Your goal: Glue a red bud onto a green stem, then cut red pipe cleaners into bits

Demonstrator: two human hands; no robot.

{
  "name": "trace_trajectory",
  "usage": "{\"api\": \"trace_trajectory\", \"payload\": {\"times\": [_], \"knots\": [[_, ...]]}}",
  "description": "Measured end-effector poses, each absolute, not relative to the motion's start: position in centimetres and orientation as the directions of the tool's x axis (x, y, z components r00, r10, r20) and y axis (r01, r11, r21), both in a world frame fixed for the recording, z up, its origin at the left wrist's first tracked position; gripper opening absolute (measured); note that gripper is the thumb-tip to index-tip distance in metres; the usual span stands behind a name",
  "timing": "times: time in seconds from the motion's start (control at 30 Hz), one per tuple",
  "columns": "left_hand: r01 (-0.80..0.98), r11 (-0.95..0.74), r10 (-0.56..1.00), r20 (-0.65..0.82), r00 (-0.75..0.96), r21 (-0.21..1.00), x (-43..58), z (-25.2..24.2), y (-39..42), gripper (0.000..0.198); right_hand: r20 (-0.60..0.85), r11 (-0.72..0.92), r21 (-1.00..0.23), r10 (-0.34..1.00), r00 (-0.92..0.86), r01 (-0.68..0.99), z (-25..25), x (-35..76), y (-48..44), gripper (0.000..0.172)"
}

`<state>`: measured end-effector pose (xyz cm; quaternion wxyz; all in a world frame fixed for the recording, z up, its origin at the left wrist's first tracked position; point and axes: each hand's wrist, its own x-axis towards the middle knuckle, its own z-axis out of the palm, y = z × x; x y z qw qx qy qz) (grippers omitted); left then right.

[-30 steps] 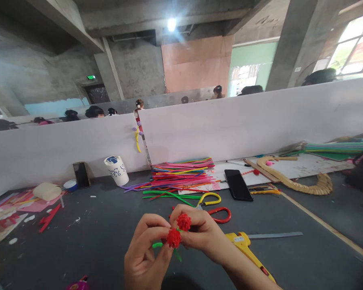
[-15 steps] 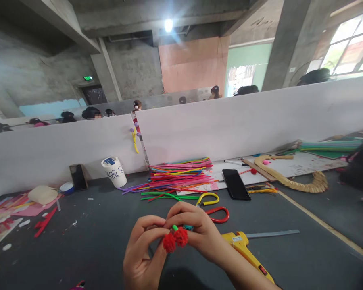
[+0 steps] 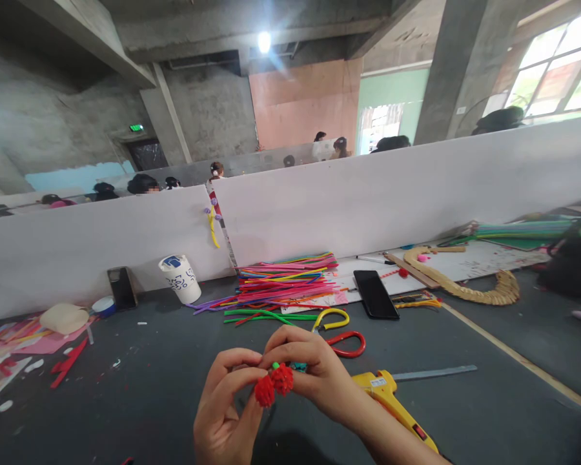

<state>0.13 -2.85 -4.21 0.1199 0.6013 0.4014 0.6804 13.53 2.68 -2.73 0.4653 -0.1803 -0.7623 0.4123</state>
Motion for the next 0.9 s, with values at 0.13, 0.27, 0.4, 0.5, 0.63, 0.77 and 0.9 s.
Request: {"api": "trace_trajectory", "payload": {"times": [0.13,0.27,0.4,0.5,0.63,0.77,0.9], "knots": [[0.264,-0.644,0.668,0.696,-0.264,0.718,-0.1,-4.4,-2.7,0.01,0.56,0.587,-0.801,0.669,-0.489,-0.116,-2.6,13.3,2.6,0.013],[0.106,-0.593,0.754,0.596,-0.277,0.798,-0.1,-4.5,-2.1,0.008,0.558,0.577,-0.808,0.682,-0.473,-0.119,-2.6,13.1,2.6,0.011],[-0.178,-0.463,0.856,0.387,-0.343,0.868,0.4,-4.2,-1.5,0.002,0.54,0.568,-0.818,0.704,-0.461,-0.09,-2.7,12.8,2.6,0.011],[-0.325,-0.352,0.909,0.239,-0.341,0.878,0.4,-4.2,-1.0,0.014,0.49,0.524,-0.85,0.753,-0.439,-0.051,-2.9,12.4,2.6,0.01],[-0.295,-0.178,0.98,0.141,-0.142,0.939,-0.5,-4.9,-0.6,0.02,0.313,0.302,-0.949,0.869,-0.383,-0.091,-3.1,11.7,3.1,0.01],[-0.182,-0.055,0.997,0.062,0.036,0.982,-1.4,-6.2,-0.4,0.02,0.151,0.13,-0.988,0.931,-0.333,-0.083,-3.5,10.6,4.6,0.017],[-0.201,-0.022,1.0,0.021,-0.01,0.979,-2.0,-7.8,-0.1,0.022,0.12,0.106,-0.993,0.938,-0.326,-0.06,-4.6,9.1,5.5,0.017]]}}
